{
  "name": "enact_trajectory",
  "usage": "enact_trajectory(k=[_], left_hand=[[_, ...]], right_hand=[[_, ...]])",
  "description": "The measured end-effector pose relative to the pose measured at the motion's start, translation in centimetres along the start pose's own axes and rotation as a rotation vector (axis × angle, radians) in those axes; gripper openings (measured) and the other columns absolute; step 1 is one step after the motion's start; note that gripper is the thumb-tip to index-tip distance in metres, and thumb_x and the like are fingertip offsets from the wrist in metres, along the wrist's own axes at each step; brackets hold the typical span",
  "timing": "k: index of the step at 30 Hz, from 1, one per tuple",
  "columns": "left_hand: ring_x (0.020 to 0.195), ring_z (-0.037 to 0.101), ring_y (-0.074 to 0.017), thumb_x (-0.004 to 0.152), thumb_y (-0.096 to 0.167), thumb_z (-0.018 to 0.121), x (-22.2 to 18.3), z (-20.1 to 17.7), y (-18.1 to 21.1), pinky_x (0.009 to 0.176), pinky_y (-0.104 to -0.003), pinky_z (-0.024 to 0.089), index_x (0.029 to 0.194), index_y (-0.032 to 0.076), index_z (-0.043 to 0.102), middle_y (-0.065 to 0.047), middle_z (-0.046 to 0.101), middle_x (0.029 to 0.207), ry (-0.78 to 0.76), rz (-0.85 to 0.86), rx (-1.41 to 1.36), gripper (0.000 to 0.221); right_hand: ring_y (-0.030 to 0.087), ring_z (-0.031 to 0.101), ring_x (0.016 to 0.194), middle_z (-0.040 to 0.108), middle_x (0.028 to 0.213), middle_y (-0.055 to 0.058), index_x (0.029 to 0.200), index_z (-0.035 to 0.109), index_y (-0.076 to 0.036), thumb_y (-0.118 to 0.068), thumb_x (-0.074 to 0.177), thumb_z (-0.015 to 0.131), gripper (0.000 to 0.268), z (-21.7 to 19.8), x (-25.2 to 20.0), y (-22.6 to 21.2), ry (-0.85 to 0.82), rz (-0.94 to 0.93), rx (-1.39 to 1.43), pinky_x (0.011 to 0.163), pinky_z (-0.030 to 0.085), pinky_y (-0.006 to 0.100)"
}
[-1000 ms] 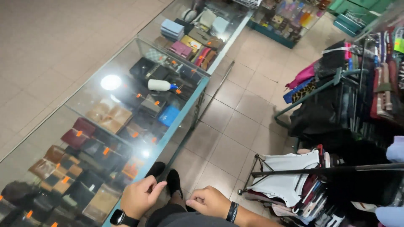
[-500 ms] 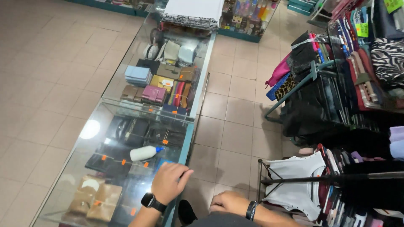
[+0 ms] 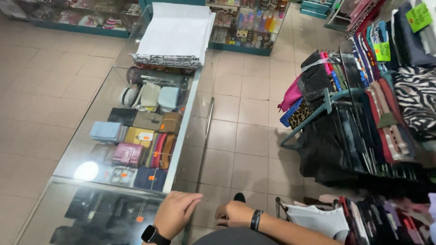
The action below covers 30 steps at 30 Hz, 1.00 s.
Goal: Applying glue to paper labels and organizing them on a glass display counter in a retail setting.
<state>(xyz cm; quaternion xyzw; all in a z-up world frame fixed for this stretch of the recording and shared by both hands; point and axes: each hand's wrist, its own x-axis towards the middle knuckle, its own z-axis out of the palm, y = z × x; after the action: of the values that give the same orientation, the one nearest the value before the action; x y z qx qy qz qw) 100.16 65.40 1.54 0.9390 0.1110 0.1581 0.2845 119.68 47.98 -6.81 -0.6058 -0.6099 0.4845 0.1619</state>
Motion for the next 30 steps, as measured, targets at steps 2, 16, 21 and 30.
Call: enact_trajectory(k=[2, 16, 21, 30], left_hand=[[0.087, 0.073, -0.0232, 0.097, 0.028, 0.062, 4.3, 0.7, 0.7, 0.077, -0.041, 0.05, 0.107, 0.018, 0.076, 0.002, 0.081, 0.1, -0.054, -0.04, 0.008, 0.02], [0.095, 0.07, -0.0251, 0.093, 0.031, 0.066, 27.5, -0.1, -6.8, 0.083, -0.044, 0.053, 0.109, 0.016, 0.078, -0.004, 0.078, 0.101, 0.052, -0.146, 0.134, 0.025], [0.098, 0.07, -0.0296, 0.094, 0.019, 0.069, 38.5, -4.0, -12.0, 0.083, -0.043, 0.057, 0.105, 0.003, 0.075, -0.013, 0.074, 0.107, 0.337, -0.116, 0.206, 0.02], [0.133, 0.04, -0.0473, 0.091, 0.057, 0.062, 59.7, -5.7, -24.5, 0.081, -0.057, 0.055, 0.151, 0.013, 0.04, -0.022, 0.027, 0.162, 0.035, -0.652, 0.36, 0.078]], right_hand=[[0.026, 0.069, 0.083, 0.075, 0.096, 0.007, 0.108, 0.072, -0.014, -0.039, 0.1, 0.063, 0.028, -4.3, -0.8, 1.2, 0.022, 0.016, -0.059, 0.07, 0.052, 0.037], [0.028, 0.069, 0.09, 0.075, 0.102, 0.006, 0.108, 0.073, -0.016, -0.04, 0.097, 0.055, 0.031, -21.3, 1.6, 12.2, 0.046, 0.146, -0.087, 0.068, 0.051, 0.044], [0.026, 0.069, 0.093, 0.074, 0.107, 0.006, 0.115, 0.072, -0.016, -0.048, 0.099, 0.05, 0.041, -27.2, 5.2, 17.7, -0.01, 0.193, 0.017, 0.07, 0.052, 0.041], [0.025, 0.07, 0.089, 0.077, 0.104, 0.006, 0.11, 0.072, -0.017, -0.042, 0.099, 0.054, 0.034, -43.7, 12.8, 16.4, 0.148, 0.281, -0.116, 0.071, 0.052, 0.041]])
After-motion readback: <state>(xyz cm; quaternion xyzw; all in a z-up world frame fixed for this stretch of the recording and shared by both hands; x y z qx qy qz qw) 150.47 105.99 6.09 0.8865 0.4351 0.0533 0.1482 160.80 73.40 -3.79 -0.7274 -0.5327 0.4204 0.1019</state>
